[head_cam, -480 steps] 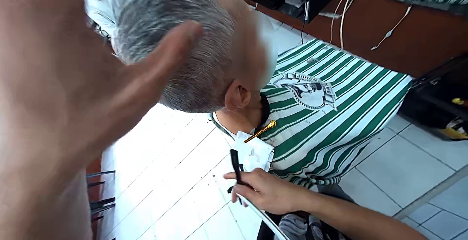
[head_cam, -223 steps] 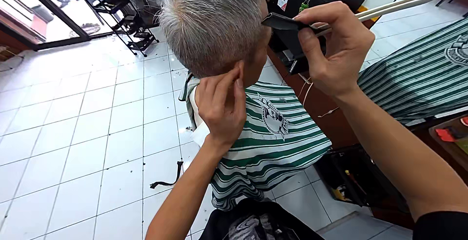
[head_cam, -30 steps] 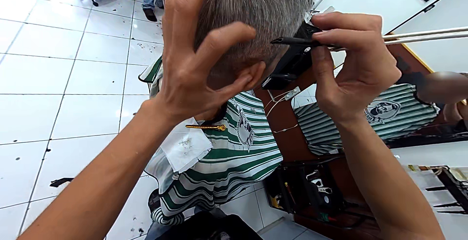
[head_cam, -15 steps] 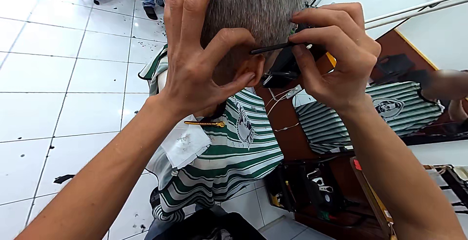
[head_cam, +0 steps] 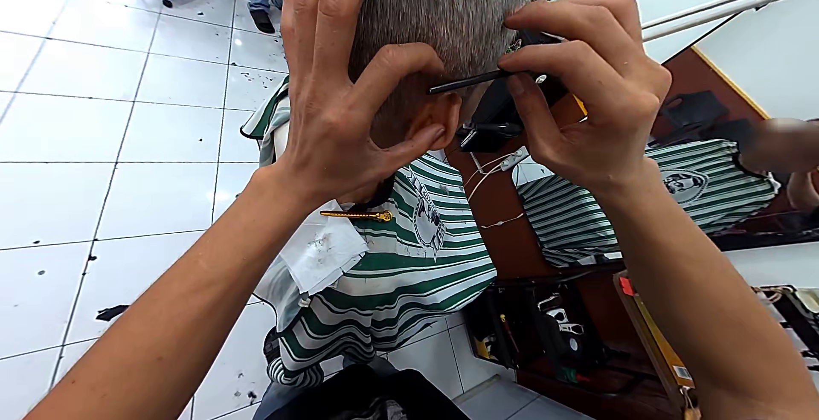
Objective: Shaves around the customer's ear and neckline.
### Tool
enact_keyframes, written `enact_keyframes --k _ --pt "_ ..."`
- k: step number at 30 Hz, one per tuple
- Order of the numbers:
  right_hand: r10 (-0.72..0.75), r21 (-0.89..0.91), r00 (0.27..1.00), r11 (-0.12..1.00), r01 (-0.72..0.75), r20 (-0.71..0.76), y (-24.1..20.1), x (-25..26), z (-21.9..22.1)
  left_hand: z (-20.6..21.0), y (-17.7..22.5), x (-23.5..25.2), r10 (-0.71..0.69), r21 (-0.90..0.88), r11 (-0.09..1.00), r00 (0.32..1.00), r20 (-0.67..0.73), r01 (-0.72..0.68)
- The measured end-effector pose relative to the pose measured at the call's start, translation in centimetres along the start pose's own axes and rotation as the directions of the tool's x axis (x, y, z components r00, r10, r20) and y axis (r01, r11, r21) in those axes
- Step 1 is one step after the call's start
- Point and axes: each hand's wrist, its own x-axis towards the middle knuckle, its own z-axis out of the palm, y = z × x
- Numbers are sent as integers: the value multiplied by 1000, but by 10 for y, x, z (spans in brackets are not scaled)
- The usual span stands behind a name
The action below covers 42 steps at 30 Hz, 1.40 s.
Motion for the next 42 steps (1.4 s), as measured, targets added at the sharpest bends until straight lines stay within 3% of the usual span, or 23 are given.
enact_keyframes --k 42 --pt "-25 -119 999 992 28 31 -1 -2 2 1 -1 0 -21 2 1000 1000 3 21"
